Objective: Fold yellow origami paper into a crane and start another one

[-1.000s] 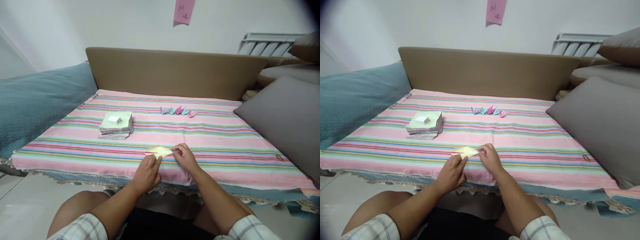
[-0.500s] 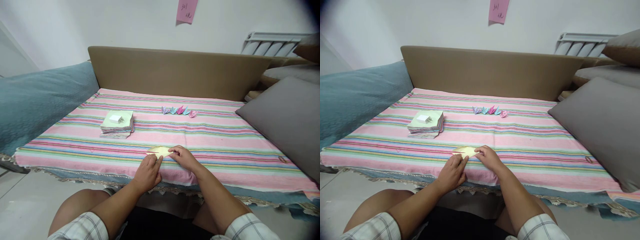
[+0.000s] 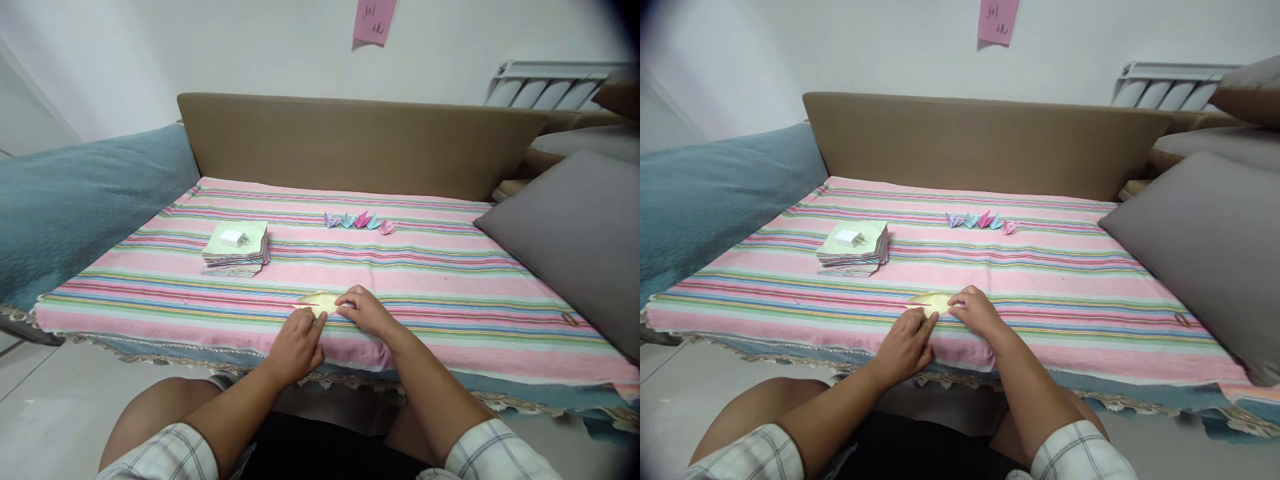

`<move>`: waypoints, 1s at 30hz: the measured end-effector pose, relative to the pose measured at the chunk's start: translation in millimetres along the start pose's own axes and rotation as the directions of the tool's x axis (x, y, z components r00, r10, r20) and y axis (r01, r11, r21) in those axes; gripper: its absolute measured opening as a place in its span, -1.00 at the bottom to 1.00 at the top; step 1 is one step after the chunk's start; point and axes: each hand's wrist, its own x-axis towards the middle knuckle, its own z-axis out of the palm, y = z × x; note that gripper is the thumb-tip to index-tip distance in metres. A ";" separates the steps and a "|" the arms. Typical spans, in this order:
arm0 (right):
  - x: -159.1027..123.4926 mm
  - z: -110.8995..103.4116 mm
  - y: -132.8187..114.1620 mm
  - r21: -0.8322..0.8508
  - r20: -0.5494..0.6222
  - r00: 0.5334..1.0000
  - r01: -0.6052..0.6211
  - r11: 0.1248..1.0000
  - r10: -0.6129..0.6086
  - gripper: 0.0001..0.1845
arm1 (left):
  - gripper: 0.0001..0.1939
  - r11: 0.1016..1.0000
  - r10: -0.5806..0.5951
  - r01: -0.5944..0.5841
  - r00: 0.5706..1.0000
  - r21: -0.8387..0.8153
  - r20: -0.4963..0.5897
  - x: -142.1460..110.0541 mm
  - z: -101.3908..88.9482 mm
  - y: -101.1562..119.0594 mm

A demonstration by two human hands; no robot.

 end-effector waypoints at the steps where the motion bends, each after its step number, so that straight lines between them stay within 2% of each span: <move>1: 0.5 0.8 0.8 0.014 -0.001 1.000 -0.004 1.000 0.004 -0.83 | -0.35 1.000 0.000 0.000 1.000 0.000 -0.001 0.0 0.0 -0.1; 7: 2.2 0.3 -1.4 -0.048 -0.004 1.000 0.008 0.999 -0.008 -0.90 | -0.33 1.000 -0.001 0.001 1.000 -0.027 -0.012 -0.1 0.5 -0.5; 15: -1.2 -1.3 -13.9 -0.218 0.015 1.000 0.024 0.976 -0.022 -0.84 | -0.32 1.000 -0.012 0.011 1.000 -0.017 -0.020 -0.5 1.0 0.1; 23: -3.7 6.7 -23.2 -0.383 -0.080 0.997 -0.014 0.924 -0.018 -0.81 | -0.35 1.000 -0.027 0.027 1.000 -0.001 0.003 0.8 -1.4 1.1; 30: -5.5 14.7 -24.6 -0.413 -0.153 0.988 -0.031 0.910 -0.036 -0.89 | -0.36 0.999 -0.047 0.048 0.999 -0.023 0.016 3.0 -3.9 3.1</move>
